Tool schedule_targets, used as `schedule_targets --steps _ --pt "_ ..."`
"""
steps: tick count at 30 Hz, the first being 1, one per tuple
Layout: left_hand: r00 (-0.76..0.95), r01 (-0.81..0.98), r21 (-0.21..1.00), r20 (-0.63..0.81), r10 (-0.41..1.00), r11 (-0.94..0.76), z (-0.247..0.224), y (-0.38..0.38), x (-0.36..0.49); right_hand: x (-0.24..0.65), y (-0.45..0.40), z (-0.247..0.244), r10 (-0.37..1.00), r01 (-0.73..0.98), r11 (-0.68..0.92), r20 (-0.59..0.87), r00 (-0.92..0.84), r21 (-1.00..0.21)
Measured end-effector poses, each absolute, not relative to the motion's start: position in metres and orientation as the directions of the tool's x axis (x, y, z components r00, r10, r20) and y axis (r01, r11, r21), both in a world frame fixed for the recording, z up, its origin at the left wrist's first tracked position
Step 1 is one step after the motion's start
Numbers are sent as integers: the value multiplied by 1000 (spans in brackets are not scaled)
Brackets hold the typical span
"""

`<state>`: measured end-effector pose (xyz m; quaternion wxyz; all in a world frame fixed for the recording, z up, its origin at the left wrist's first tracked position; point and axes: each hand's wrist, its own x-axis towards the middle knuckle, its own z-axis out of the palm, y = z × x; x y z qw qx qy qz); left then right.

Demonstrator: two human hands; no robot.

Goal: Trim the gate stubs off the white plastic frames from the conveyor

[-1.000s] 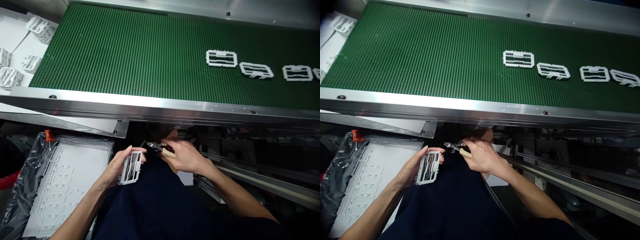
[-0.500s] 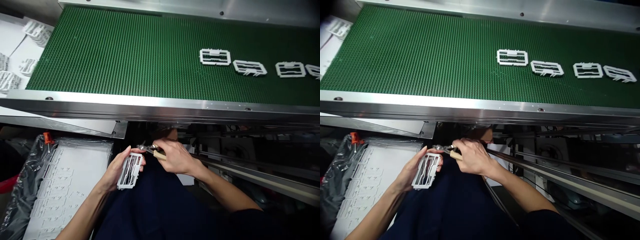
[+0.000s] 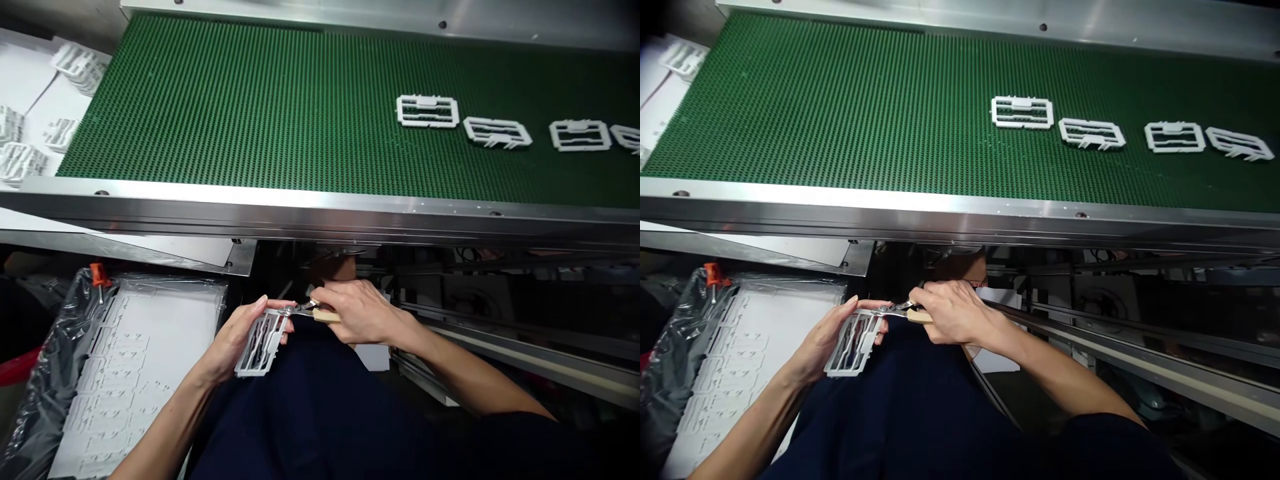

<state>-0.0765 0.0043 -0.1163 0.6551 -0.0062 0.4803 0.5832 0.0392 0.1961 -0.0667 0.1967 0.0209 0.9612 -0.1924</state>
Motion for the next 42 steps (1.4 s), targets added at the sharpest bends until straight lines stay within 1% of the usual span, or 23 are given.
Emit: schedule_targets --steps 3,5,7,9,10,11,13,15,16,17,20,24,28,32,34,35,37,39,41,42 --pt "-145 -782 547 -626 766 299 -116 4 -76 39 197 -69 -30 124 912 -365 -931 -391" --pt "-168 -824 513 -625 763 239 -116 5 -75 39 196 -74 21 191 859 -341 -940 -474" --pt "-230 -873 473 -621 749 124 -116 9 -76 38 192 -79 143 309 743 -311 -940 -594" --pt "-327 -895 446 -613 719 -27 -114 13 -78 36 185 -84 276 405 564 -298 -914 -719" --pt "-377 -893 438 -606 700 -100 -113 16 -80 35 180 -87 310 423 456 -307 -900 -783" --pt "-422 -885 434 -599 680 -167 -112 18 -81 34 174 -88 309 419 331 -323 -895 -845" --pt "-487 -865 422 -583 650 -270 -108 22 -82 32 161 -90 234 368 29 -352 -906 -929" --pt "-499 -864 387 -577 646 -322 -106 24 -83 27 148 -90 176 302 -248 -350 -920 -920" --pt "-488 -872 361 -581 652 -331 -106 24 -83 25 143 -90 175 271 -343 -344 -922 -900" --pt "-469 -883 330 -588 660 -333 -107 24 -83 22 139 -89 186 244 -403 -340 -922 -882" --pt "-424 -905 252 -598 680 -342 -111 25 -83 15 132 -87 220 192 -463 -322 -921 -865" --pt "-401 -909 173 -607 686 -379 -117 26 -84 9 131 -87 212 195 -490 -333 -919 -849" --pt "-365 -912 115 -667 649 -394 -120 27 -85 8 129 -88 214 213 -460 -340 -916 -862" --pt "-342 -919 107 -696 632 -379 -122 28 -85 5 128 -88 241 213 -398 -326 -914 -892" --pt "-359 -917 141 -701 616 -374 -120 28 -85 5 129 -87 255 210 -386 -323 -912 -898" --pt "-383 -911 179 -702 600 -372 -118 28 -85 5 130 -87 254 211 -396 -328 -910 -894" --pt "-485 -868 314 -701 523 -385 -110 28 -84 6 131 -85 242 217 -435 -346 -906 -874" --pt "-670 -738 526 -651 359 -423 -99 29 -83 8 133 -83 222 213 -480 -353 -909 -851" --pt "-845 -521 730 -514 147 -442 -87 30 -82 9 132 -80 201 195 -520 -342 -918 -831" --pt "-899 -415 797 -434 61 -438 -82 31 -81 9 131 -78 195 187 -538 -338 -921 -822"
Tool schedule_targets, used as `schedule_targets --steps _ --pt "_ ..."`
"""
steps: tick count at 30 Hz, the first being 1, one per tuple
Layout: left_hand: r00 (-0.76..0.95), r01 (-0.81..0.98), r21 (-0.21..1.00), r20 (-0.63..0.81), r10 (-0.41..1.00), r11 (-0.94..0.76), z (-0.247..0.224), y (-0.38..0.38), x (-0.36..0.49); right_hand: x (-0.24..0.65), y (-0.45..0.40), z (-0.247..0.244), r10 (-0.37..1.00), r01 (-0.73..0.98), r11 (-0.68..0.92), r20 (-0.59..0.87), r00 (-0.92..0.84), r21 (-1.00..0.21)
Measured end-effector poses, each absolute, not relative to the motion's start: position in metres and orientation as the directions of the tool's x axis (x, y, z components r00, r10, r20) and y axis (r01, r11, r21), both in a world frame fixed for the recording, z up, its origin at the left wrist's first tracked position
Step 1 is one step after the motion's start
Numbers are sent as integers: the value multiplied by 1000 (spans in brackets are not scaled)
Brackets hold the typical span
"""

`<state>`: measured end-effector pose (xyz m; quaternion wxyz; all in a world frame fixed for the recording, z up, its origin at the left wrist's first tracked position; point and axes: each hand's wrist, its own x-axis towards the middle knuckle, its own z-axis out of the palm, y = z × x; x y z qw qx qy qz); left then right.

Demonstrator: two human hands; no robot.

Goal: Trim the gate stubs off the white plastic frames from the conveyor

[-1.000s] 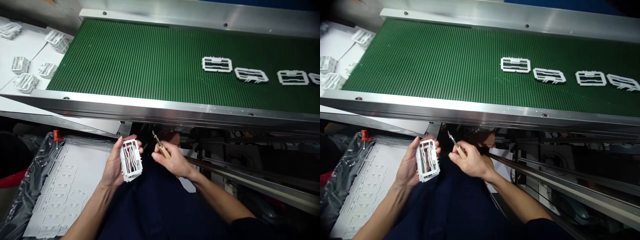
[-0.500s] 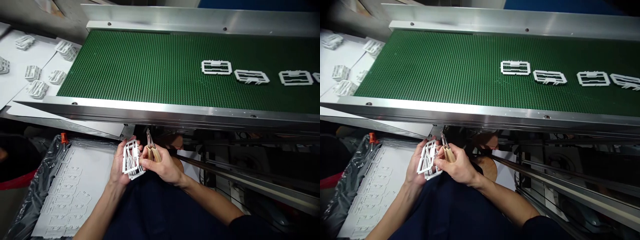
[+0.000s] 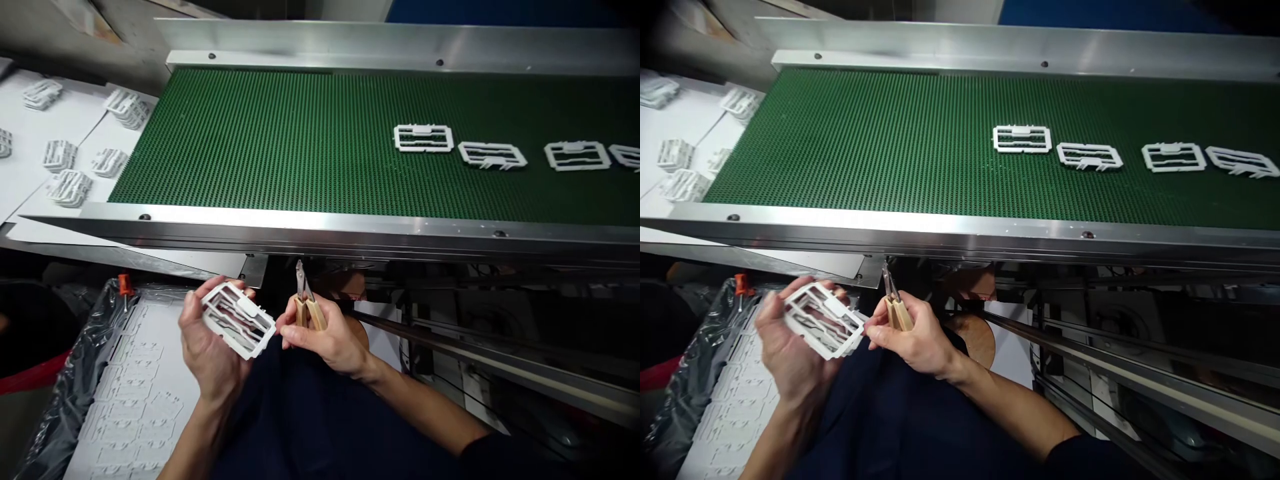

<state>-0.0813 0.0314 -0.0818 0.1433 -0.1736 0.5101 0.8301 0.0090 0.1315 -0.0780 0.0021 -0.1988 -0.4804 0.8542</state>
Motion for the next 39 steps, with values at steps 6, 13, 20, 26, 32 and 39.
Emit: schedule_targets --steps 6,13,20,26,32,39 --pt "-975 -156 888 -209 -76 -433 -67 38 -79 4 122 -71 214 161 -588 -345 -914 -793" --pt "-989 -63 928 -107 -100 -368 -64 36 -74 3 121 -74 229 130 -616 -334 -914 -777" --pt "-991 -66 926 -105 -87 -372 -62 33 -71 6 119 -79 212 123 -617 -315 -925 -777" --pt "-996 -48 922 -73 -52 -383 -61 31 -68 6 118 -77 234 102 -587 -289 -928 -803" --pt "-990 -134 889 -142 15 -438 -64 27 -72 5 119 -71 271 103 -518 -277 -922 -849" --pt "-877 -461 724 -461 138 -513 -76 22 -82 5 114 -68 322 113 -378 -245 -915 -919"
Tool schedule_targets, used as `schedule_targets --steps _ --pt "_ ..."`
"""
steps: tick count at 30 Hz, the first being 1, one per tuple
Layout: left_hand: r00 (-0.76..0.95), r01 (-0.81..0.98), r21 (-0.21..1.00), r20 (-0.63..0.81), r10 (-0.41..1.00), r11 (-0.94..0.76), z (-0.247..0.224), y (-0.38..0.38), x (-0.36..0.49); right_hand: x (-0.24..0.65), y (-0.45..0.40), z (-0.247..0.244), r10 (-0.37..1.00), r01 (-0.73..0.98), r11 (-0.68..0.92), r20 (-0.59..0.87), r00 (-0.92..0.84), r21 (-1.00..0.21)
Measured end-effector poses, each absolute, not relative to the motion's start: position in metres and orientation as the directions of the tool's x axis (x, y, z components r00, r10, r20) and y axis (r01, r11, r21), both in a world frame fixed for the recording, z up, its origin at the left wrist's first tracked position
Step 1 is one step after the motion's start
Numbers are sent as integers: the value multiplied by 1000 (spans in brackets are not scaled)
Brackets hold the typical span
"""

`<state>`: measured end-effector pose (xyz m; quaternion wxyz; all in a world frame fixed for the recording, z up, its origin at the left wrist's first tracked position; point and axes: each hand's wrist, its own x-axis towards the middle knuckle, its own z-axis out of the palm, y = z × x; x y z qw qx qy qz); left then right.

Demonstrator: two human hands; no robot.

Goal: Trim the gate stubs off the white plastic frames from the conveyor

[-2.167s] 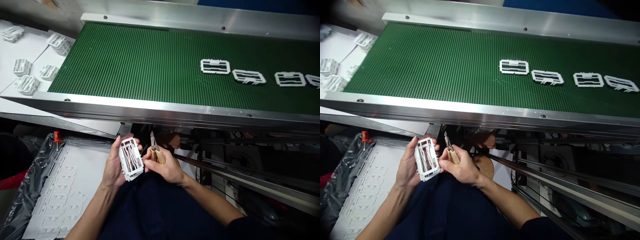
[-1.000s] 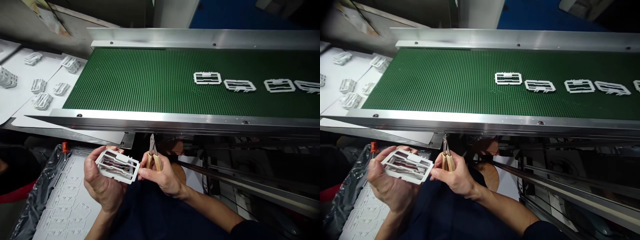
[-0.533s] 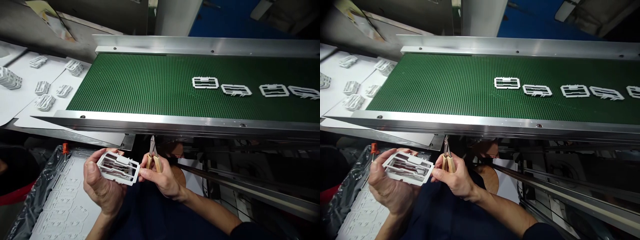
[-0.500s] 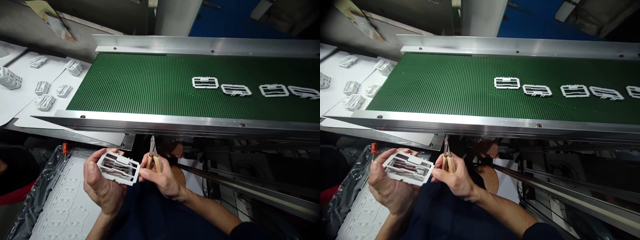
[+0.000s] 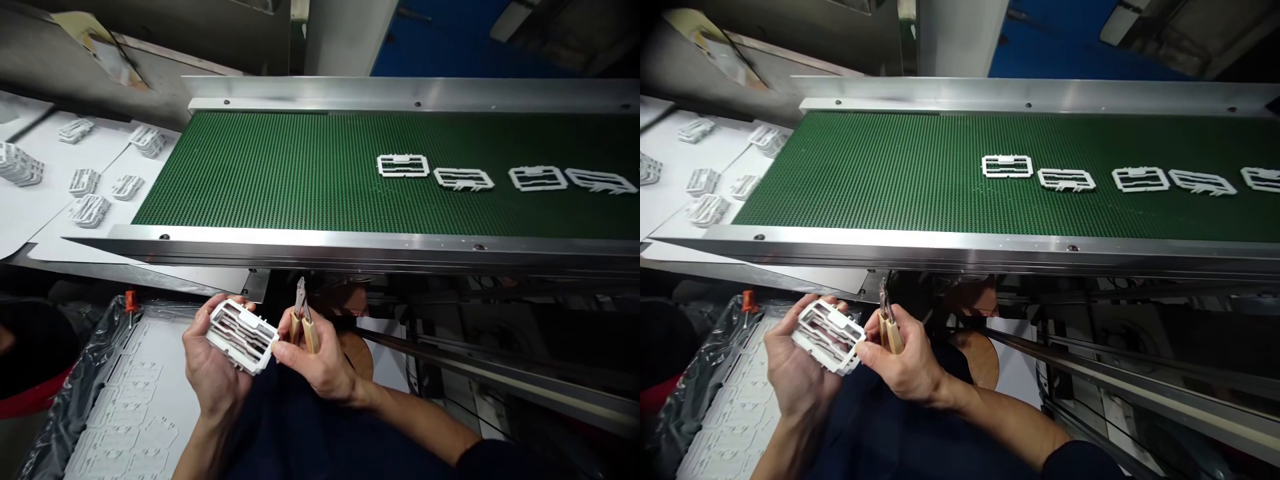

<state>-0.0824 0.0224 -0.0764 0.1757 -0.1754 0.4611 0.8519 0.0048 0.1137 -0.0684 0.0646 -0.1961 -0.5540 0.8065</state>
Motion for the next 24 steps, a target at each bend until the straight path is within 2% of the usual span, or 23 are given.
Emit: schedule_targets --steps 4,9,24 --pt "-800 -584 618 -549 242 -526 -85 20 -85 5 110 -68 356 121 -284 -221 -908 -951" --pt "-733 -670 528 -579 357 -522 -92 18 -86 4 109 -68 361 112 -271 -208 -909 -956" --pt "-776 -619 545 -534 335 -566 -88 19 -87 5 111 -65 362 109 -276 -209 -908 -955"
